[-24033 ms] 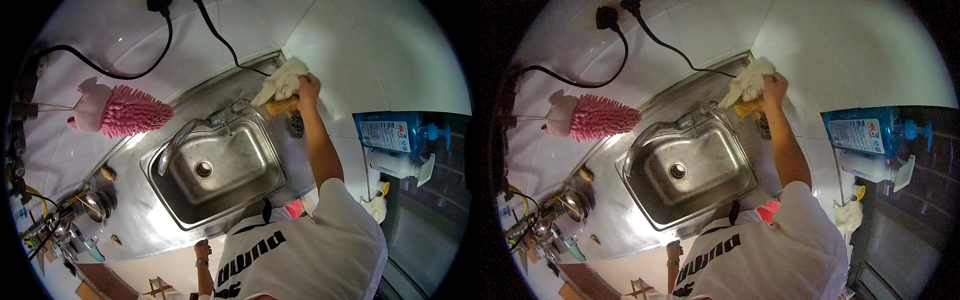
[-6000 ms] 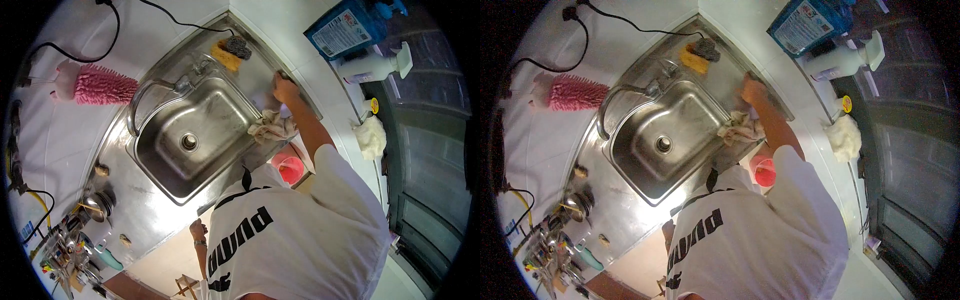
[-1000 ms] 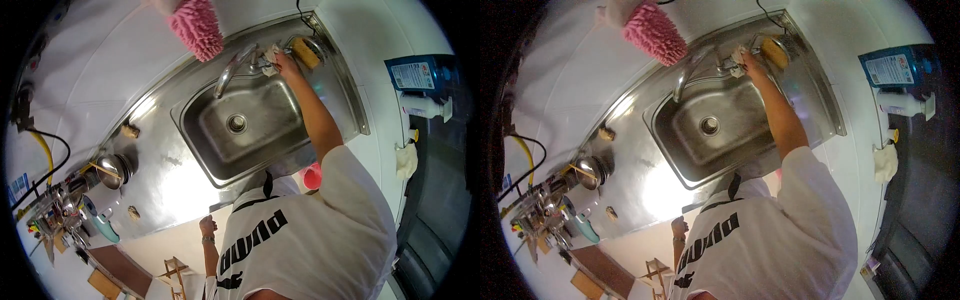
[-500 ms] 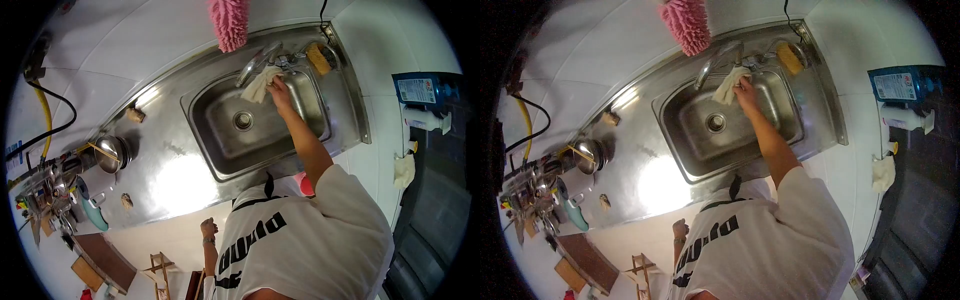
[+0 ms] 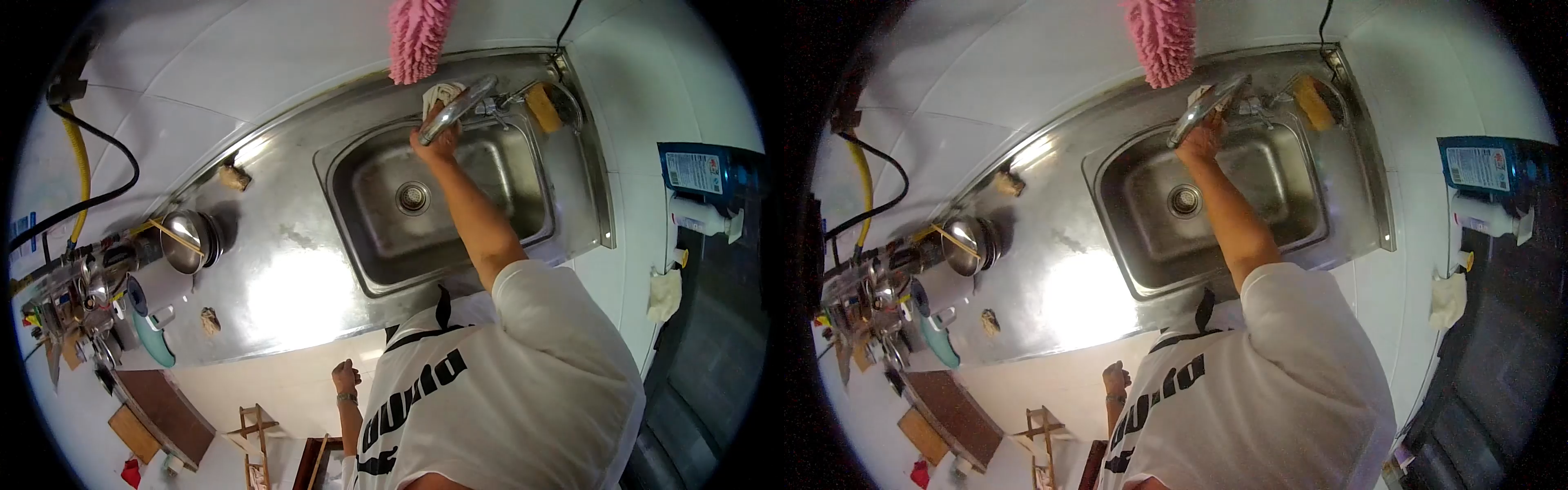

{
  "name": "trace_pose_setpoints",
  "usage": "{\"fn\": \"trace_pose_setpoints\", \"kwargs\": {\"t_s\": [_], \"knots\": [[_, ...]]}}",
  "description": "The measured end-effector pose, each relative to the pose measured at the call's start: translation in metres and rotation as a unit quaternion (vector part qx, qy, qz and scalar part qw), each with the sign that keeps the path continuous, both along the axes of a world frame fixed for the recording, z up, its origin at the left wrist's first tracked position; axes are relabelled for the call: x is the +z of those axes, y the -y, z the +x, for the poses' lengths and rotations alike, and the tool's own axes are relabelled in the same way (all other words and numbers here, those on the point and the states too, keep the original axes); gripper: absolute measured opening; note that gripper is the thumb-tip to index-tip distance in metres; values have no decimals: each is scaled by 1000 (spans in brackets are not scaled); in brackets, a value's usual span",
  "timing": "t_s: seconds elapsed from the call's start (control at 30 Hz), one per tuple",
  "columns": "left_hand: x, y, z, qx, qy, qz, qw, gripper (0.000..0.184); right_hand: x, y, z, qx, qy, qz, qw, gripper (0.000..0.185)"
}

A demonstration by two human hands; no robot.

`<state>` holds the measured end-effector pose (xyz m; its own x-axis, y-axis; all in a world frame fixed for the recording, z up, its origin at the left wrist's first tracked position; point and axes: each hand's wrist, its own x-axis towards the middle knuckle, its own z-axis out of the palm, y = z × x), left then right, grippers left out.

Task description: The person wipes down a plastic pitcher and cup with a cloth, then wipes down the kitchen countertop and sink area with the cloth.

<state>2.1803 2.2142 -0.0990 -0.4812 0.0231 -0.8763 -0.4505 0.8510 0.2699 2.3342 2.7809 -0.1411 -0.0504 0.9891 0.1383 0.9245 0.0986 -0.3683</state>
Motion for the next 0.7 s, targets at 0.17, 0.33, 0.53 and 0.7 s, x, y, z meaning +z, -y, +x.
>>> {"fn": "trace_pose_setpoints", "kwargs": {"t_s": [0.17,0.33,0.53,0.7], "knots": [[-1,2,6,-1,13,-20,1000,23,-3,5,-29,-55,-54,-128,989,81],[-4,-12,0,-35,13,-27,999,23,13,57,-91,185,14,-114,976,72],[8,-25,-15,16,-41,27,999,23,-3,49,-91,414,78,-99,902,66],[-9,5,0,20,2,-1,1000,22,-7,19,-3,86,-239,-151,955,57]]}}
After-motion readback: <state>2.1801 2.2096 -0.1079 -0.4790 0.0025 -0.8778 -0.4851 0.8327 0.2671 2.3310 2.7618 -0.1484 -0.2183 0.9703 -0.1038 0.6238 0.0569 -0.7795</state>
